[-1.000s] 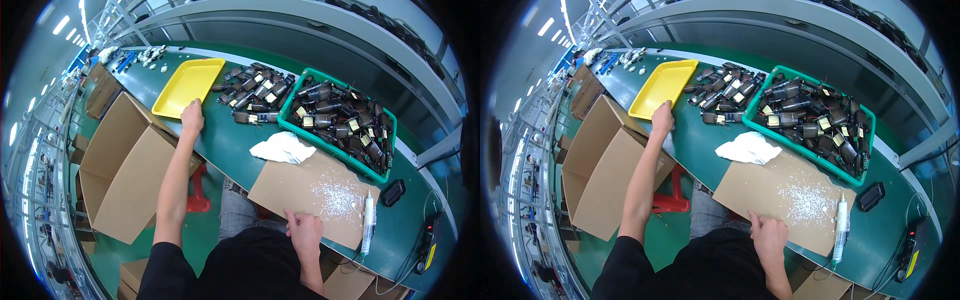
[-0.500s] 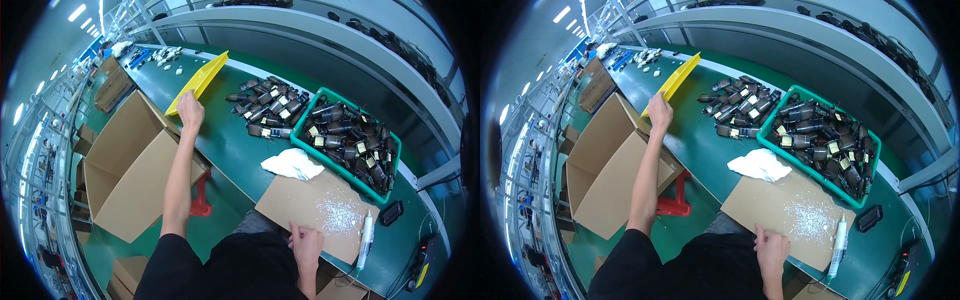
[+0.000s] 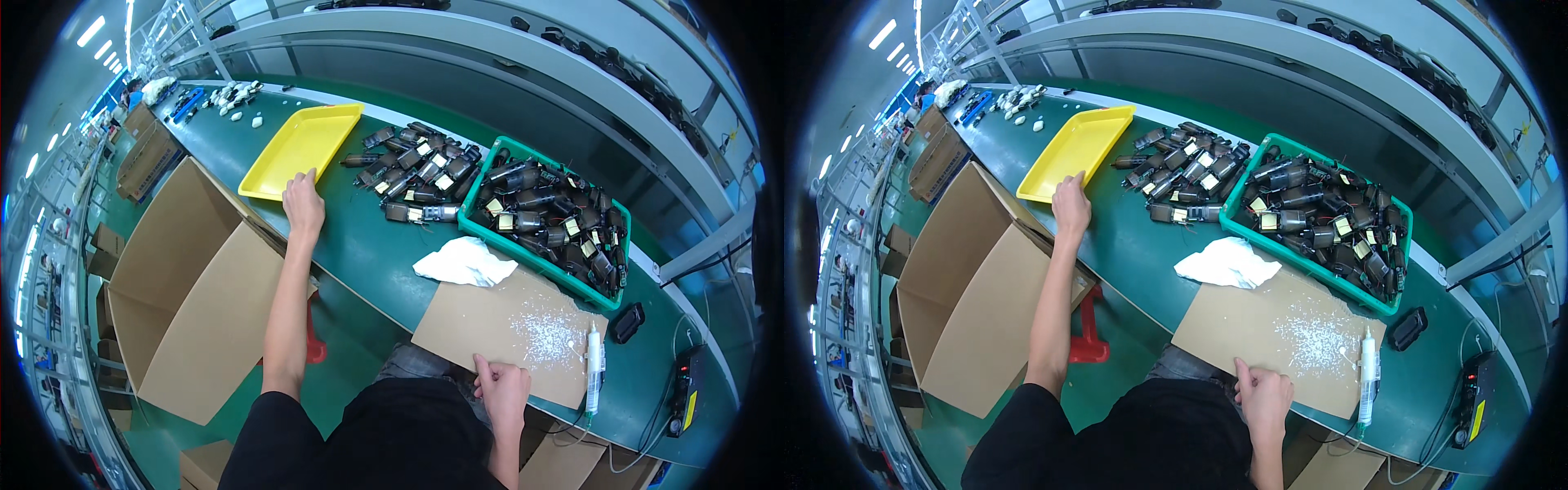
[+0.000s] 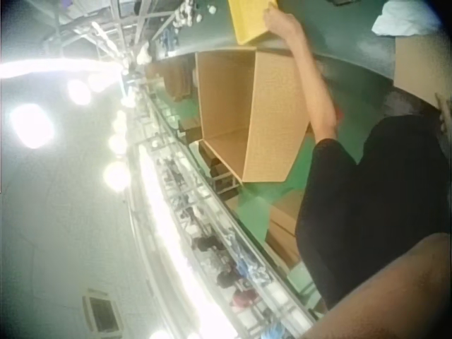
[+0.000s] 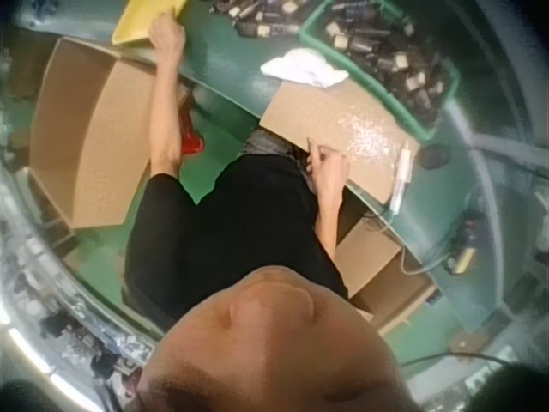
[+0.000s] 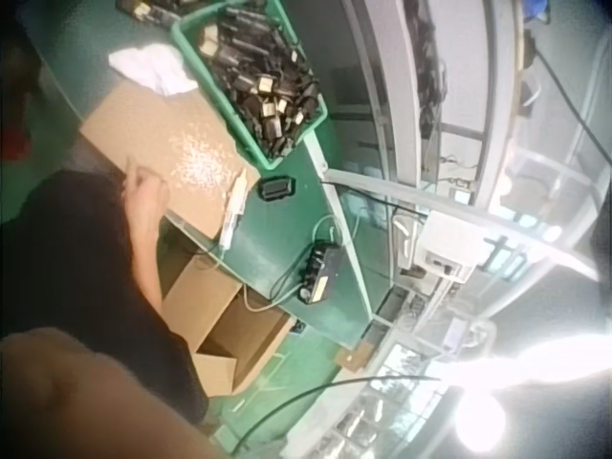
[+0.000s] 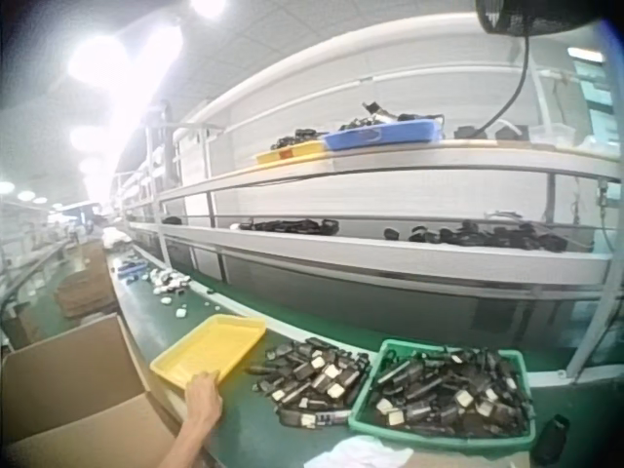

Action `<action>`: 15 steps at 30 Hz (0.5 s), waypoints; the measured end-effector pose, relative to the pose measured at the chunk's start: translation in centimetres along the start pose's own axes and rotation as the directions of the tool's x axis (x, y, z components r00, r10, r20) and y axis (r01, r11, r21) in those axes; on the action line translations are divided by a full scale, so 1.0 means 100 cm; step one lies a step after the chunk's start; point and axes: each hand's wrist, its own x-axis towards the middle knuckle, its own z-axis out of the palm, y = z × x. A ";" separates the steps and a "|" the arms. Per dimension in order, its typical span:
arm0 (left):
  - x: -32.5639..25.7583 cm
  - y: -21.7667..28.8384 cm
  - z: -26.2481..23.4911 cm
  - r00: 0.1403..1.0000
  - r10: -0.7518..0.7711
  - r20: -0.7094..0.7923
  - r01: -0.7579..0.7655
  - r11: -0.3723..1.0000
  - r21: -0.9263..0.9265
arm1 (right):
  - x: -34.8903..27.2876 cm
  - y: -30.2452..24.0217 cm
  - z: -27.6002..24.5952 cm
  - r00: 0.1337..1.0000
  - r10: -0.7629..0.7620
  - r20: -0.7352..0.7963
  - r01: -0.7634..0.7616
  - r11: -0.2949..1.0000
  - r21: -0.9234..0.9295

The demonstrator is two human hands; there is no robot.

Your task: The person sorts small black cylindrical electronic components from a cardboard box into green, blue, and yellow plastic trays. They then use a syringe to apply a clear liquid to the terminals of the components one by one, placing the treated units into a yellow tray.

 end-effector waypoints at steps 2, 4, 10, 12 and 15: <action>-0.004 -0.002 0.009 0.999 -0.002 0.053 0.003 1.000 -0.010 | 0.000 0.002 0.001 1.000 -0.001 0.010 0.001 1.000 -0.003; -0.013 0.003 0.018 0.995 -0.005 0.095 0.006 1.000 -0.016 | 0.002 0.003 0.001 0.999 0.024 0.034 -0.025 1.000 0.010; -0.014 0.006 0.033 0.999 -0.035 0.024 0.036 0.998 -0.052 | 0.007 0.012 -0.003 0.994 0.050 0.098 -0.062 0.990 0.126; -0.017 0.006 0.035 0.999 -0.046 0.004 0.046 0.999 -0.027 | 0.009 0.014 -0.004 0.990 0.042 0.135 -0.059 0.990 0.127; -0.022 0.015 0.037 0.997 -0.045 -0.057 0.048 0.998 0.040 | 0.013 0.012 -0.009 0.975 0.087 0.205 -0.113 0.986 0.119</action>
